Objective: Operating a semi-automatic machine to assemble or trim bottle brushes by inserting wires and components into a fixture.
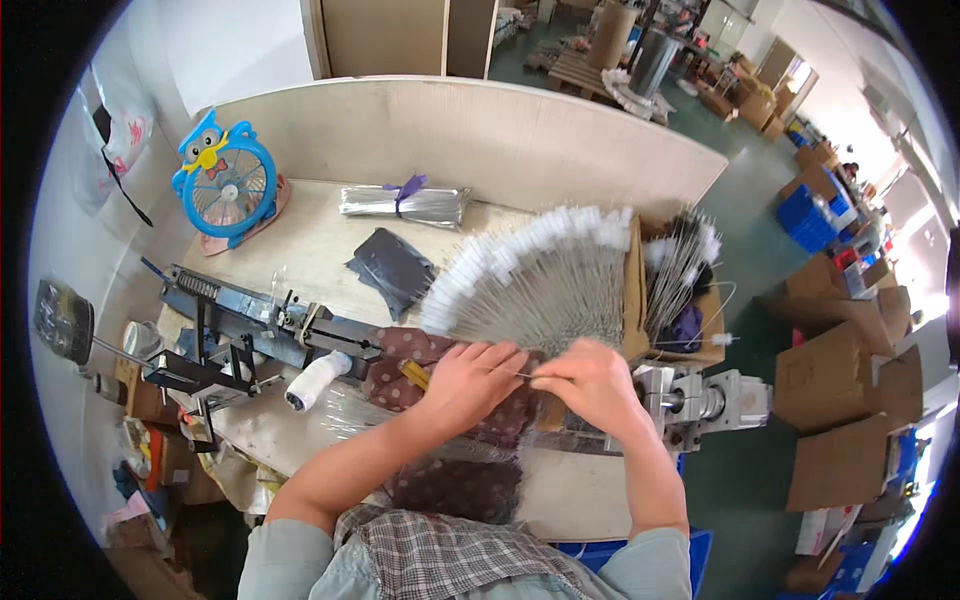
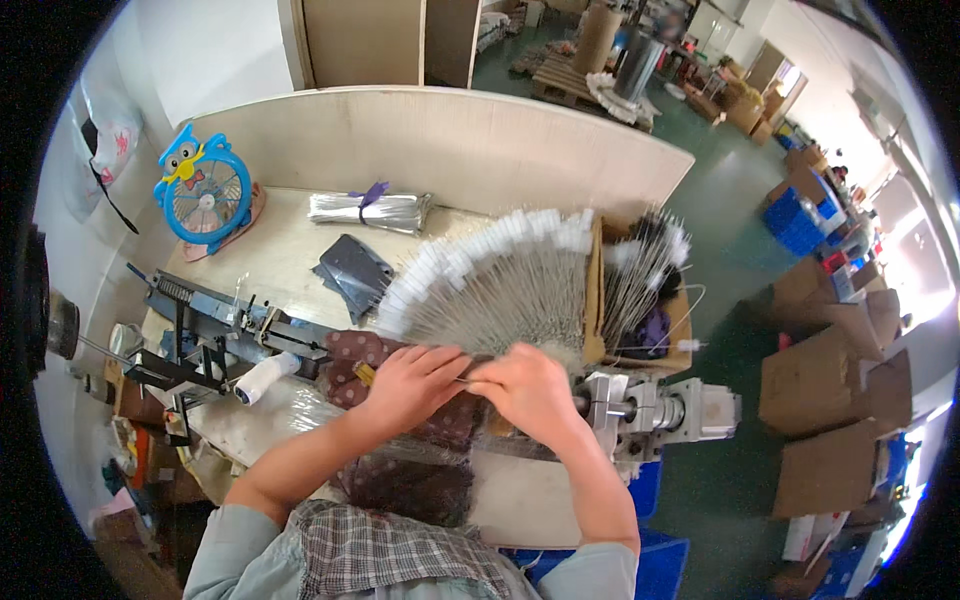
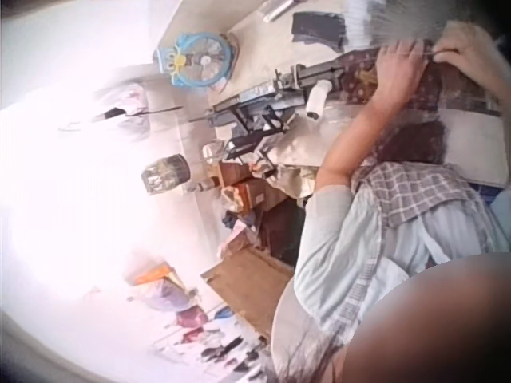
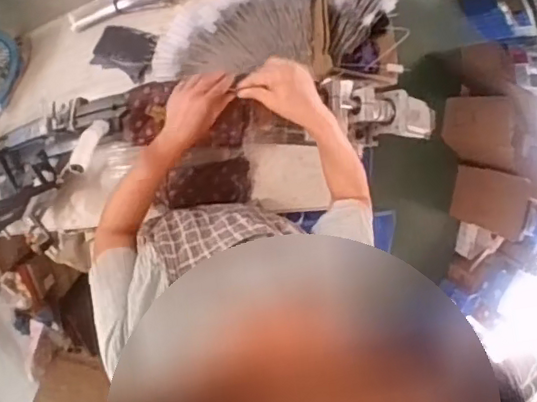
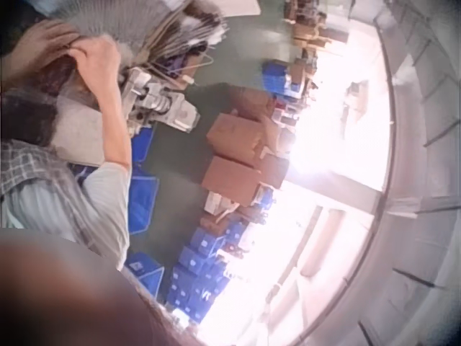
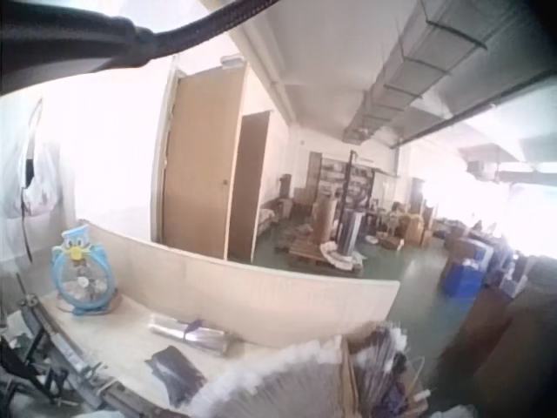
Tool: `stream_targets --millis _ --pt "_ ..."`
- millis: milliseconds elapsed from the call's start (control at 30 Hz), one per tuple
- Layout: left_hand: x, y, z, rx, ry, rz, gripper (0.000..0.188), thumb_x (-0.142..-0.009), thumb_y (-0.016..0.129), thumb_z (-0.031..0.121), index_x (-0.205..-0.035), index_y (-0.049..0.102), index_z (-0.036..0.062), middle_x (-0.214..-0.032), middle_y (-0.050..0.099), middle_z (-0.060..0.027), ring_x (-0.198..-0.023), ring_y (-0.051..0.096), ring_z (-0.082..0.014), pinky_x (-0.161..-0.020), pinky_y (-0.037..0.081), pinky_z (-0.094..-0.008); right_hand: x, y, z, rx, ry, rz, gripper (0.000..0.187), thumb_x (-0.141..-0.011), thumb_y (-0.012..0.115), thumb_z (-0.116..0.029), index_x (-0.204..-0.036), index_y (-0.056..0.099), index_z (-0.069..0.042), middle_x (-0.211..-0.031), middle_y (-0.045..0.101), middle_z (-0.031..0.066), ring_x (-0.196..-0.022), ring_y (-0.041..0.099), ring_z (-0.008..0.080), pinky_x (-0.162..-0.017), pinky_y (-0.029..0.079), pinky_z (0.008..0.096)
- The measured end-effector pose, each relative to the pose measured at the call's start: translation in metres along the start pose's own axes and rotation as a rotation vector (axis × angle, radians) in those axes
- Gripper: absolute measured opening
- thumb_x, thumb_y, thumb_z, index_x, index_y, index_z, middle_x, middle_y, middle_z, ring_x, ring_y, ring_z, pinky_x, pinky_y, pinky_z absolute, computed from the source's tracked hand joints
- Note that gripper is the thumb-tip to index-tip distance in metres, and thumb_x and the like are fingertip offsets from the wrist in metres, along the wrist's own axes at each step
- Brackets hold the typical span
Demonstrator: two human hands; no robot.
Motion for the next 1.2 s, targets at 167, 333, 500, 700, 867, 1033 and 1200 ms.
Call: stream_targets --millis 167,333,500,700,867,1033,1200 --pt "0.089 -0.058 -0.030 0.309 -0.305 0.068 0.010 -0.078 0.067 0.008 -0.088 0.069 0.0073 -0.090 0.068 -0.0064 -0.073 0.063 -0.0214 -0.066 0.050 -0.0313 -0.047 0.048 -0.056 -0.145 -0.279 0.042 0.008 -0.073 0.069 -0.022 -0.075 0.070 -0.014 -0.071 0.063 0.0006 -0.077 0.057 0.0214 -0.067 0.048 0.0338" --pt "0.170 -0.070 -0.090 0.869 -1.098 0.164 0.015 -0.088 0.061 0.018 -0.091 0.067 0.0044 -0.088 0.068 -0.0068 -0.073 0.062 -0.0173 -0.065 0.049 -0.0303 -0.072 0.091 -0.083 -0.096 -0.317 0.090 0.009 -0.074 0.067 -0.021 -0.075 0.068 -0.012 -0.072 0.063 -0.0008 -0.076 0.056 0.0199 -0.066 0.048 0.0317" --pt "0.166 -0.070 -0.103 1.478 -1.338 0.424 0.048 -0.095 0.039 0.046 -0.094 0.062 0.0034 -0.076 0.061 -0.0052 -0.070 0.061 -0.0173 -0.057 0.046 -0.0279 -0.083 0.107 -0.100 0.015 -0.256 0.028 0.007 -0.073 0.066 -0.018 -0.076 0.068 -0.012 -0.074 0.064 -0.0004 -0.077 0.056 0.0208 -0.068 0.048 0.0327" --pt "0.141 -0.048 -0.108 0.551 -1.059 -0.139 0.042 -0.079 0.069 0.038 -0.065 0.069 -0.0017 -0.058 0.064 -0.0082 -0.052 0.060 -0.0159 -0.053 0.047 -0.0278 -0.082 0.108 -0.104 0.035 -0.192 -0.013 0.008 -0.073 0.066 -0.018 -0.076 0.069 -0.011 -0.076 0.064 0.0008 -0.077 0.056 0.0223 -0.069 0.048 0.0334" --pt "0.132 -0.051 -0.113 0.433 -1.037 -0.202 0.041 -0.076 0.070 0.038 -0.069 0.069 -0.0018 -0.059 0.064 -0.0060 -0.053 0.059 -0.0161 -0.052 0.045 -0.0297 -0.078 0.098 -0.100 0.054 -0.222 0.042 0.008 -0.075 0.066 -0.017 -0.077 0.068 -0.009 -0.076 0.065 0.0024 -0.078 0.057 0.0223 -0.069 0.049 0.0340" --pt "0.132 -0.022 -0.091 1.331 -1.100 0.302 0.023 -0.083 0.063 0.021 -0.085 0.060 -0.0020 -0.076 0.062 -0.0085 -0.057 0.057 -0.0161 -0.054 0.046 -0.0298 -0.031 0.066 -0.094 -0.055 -0.248 0.224 0.012 -0.076 0.068 -0.013 -0.087 0.067 -0.006 -0.076 0.064 0.0050 -0.075 0.061 0.0231 -0.064 0.049 0.0338" --pt "0.131 -0.011 -0.094 1.127 -0.935 0.181 0.012 -0.078 0.063 0.010 -0.082 0.058 0.0002 -0.078 0.063 -0.0109 -0.064 0.060 -0.0191 -0.058 0.049 -0.0314 -0.011 0.114 -0.068 -0.035 -0.204 -0.006 0.016 -0.078 0.067 -0.013 -0.092 0.065 -0.007 -0.078 0.062 0.0085 -0.073 0.062 0.0238 -0.061 0.049 0.0340"
Point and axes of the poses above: each hand's wrist, its own x-axis away from the middle knuckle, its own y-axis out of the palm, z = x × y, the point moved 7 cm from there along -x, towards the middle knuckle
